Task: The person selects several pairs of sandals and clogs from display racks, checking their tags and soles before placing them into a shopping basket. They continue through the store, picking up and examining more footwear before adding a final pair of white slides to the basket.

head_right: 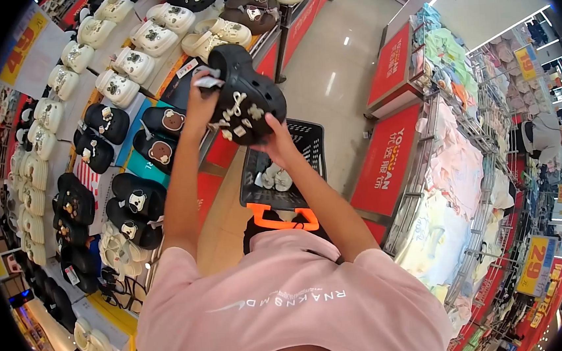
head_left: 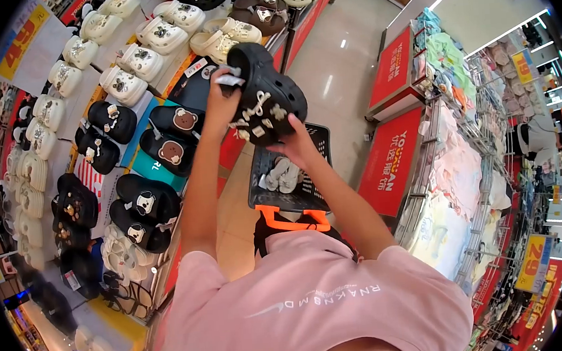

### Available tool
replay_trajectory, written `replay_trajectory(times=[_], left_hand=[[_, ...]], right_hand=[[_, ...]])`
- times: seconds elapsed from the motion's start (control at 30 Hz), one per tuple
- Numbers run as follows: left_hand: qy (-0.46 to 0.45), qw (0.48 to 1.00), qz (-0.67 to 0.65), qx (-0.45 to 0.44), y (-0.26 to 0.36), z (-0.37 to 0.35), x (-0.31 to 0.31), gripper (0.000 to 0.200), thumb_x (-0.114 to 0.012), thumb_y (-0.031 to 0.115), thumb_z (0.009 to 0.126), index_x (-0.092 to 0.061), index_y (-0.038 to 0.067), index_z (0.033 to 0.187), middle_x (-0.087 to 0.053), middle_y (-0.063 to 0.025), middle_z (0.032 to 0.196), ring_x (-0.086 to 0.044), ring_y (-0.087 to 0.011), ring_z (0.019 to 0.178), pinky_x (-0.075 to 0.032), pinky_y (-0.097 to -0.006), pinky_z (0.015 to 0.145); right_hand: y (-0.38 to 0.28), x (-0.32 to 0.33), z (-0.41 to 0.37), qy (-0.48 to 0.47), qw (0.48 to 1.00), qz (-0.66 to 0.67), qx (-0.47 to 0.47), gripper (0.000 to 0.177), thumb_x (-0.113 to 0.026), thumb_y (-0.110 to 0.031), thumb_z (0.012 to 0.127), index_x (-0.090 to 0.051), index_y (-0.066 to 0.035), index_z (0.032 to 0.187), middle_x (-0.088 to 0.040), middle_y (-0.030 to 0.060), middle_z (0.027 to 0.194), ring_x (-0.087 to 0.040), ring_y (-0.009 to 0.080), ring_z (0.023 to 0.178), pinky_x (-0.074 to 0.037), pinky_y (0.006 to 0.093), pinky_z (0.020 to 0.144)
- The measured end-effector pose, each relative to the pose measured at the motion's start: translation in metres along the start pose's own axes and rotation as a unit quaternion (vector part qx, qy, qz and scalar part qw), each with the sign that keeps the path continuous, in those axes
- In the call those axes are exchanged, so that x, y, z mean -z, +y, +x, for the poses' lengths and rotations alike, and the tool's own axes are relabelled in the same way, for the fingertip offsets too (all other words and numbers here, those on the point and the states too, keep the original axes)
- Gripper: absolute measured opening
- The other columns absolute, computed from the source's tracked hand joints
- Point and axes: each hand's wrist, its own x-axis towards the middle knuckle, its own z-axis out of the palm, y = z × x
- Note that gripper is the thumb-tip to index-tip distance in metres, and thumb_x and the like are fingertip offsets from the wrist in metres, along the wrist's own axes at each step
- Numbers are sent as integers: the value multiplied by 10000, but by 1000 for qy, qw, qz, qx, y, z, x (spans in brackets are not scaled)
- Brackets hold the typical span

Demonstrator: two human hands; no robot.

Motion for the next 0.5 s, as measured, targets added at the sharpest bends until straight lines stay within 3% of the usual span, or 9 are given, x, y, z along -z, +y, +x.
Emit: replay_trajectory(times=[0.07,0.1,0.17,0.2,0.33,0.4,0.43,0.47,0.5], left_hand=[[-16,993,69,93,12,23,18,400,-577,-15,890,-504,113,1262,-622,-69,1009,-599,-137,875,-475,-267,788],[9,995,79,63,17,30,20,314,-566,40,918,-533,106,1223,-618,-60,923,-576,-126,810,-469,-272,746],[28,992,126,12,7,46,32,312,-572,71,935,-528,104,1242,-589,-55,900,-542,-118,760,-457,-277,713],[36,990,133,-11,3,53,38,313,-574,81,939,-529,108,1248,-578,-53,892,-534,-115,756,-452,-277,704],[21,980,191,61,-21,86,81,326,-585,144,946,-548,125,1270,-591,-75,808,-538,-157,698,-458,-303,675],[37,967,244,68,-34,97,98,347,-618,208,924,-572,118,1256,-603,-96,806,-549,-199,695,-467,-335,688],[50,956,275,95,-41,102,106,372,-648,245,895,-593,107,1236,-653,-137,943,-621,-265,833,-488,-358,776],[69,960,268,34,-70,108,118,437,-672,285,869,-590,81,1246,-663,-184,1096,-640,-320,1015,-485,-372,879],[78,948,304,59,-64,108,118,475,-682,316,856,-587,62,1246,-656,-201,1140,-630,-338,1065,-478,-380,909]], right_hand=[[-17,-30,26,58,998,9,7,869,-596,-666,839,-337,-164,1500,-339,84,1536,-344,389,1379,-353,652,1022],[-22,-34,46,63,998,19,-2,914,-595,-697,818,-312,-170,1510,-293,90,1551,-336,418,1374,-343,666,1017],[-26,-45,81,79,997,19,12,999,-582,-762,776,-283,-170,1524,-195,98,1584,-333,458,1362,-333,681,1010],[-27,-52,93,107,994,27,3,1012,-573,-784,762,-309,-161,1515,-251,112,1563,-319,455,1369,-318,694,1016],[-8,-46,157,73,994,60,-59,1020,-574,-820,734,-398,-127,1462,-351,134,1517,-307,440,1370,-275,714,1026],[-9,-80,155,159,984,38,-67,1088,-615,-833,692,-324,-167,1501,-329,131,1537,-352,407,1349,-278,691,1031],[-6,-87,160,185,979,19,-87,1105,-615,-844,678,-309,-182,1508,-339,134,1531,-360,405,1345,-286,685,1023],[-4,-92,169,210,972,2,-109,1122,-616,-855,665,-293,-196,1514,-350,137,1525,-369,403,1341,-295,678,1015],[4,-83,186,204,970,-24,-132,1123,-600,-876,655,-348,-166,1487,-388,145,1503,-396,406,1319,-332,648,996]])
